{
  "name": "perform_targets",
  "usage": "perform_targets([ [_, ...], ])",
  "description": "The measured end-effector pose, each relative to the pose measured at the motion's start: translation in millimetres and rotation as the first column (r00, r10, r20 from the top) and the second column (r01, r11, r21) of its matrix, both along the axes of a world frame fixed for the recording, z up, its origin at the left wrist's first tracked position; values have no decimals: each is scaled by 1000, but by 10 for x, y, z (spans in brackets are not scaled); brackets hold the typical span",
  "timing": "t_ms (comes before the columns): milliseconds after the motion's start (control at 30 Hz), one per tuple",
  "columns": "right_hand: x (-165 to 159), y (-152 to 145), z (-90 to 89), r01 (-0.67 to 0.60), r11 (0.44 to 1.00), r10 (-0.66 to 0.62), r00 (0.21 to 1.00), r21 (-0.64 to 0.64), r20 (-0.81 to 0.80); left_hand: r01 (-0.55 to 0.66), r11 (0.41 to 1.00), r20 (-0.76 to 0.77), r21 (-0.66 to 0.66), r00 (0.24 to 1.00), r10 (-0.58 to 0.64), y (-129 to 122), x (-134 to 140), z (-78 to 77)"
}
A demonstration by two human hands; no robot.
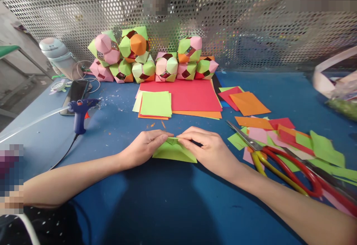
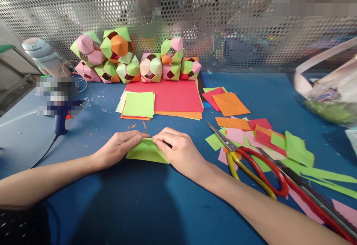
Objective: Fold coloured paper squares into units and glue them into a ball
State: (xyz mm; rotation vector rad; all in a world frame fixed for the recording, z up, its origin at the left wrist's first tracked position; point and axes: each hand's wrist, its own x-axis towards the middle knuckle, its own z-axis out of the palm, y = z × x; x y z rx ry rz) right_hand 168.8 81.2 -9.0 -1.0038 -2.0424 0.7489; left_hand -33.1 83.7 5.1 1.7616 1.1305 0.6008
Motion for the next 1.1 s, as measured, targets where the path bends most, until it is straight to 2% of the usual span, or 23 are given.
perform_targets([
  [233, 8, -5, -13, -22, 1000, 22, 1000, 21, 4, 88, 982, -126, 168, 990, -67, 40, -22, -67],
  [400, 18, -9, -37, -42, 998, 41, 999, 50, 22, 36, 987, -101, 156, 995, -21, 36, -7, -44],
  [500, 20, -18, -60, -75, 993, 73, 997, 87, 29, 65, 984, -74, 168, 996, -53, 30, 8, -55],
  [667, 17, -43, -70, -111, 979, 101, 993, 168, 68, 148, 914, -90, 377, 988, -123, 14, 16, -108],
  [800, 30, -45, -68, -111, 970, 94, 992, 217, 84, 213, 857, -157, 469, 975, -157, 8, -10, -96],
  [933, 38, -36, -76, -85, 949, 48, 991, 304, 127, 261, 830, -227, 493, 959, -167, 6, -24, -67],
  [1100, 32, -53, -66, -91, 920, 29, 986, 380, 165, 220, 860, -178, 460, 972, -154, -3, -7, -49],
])
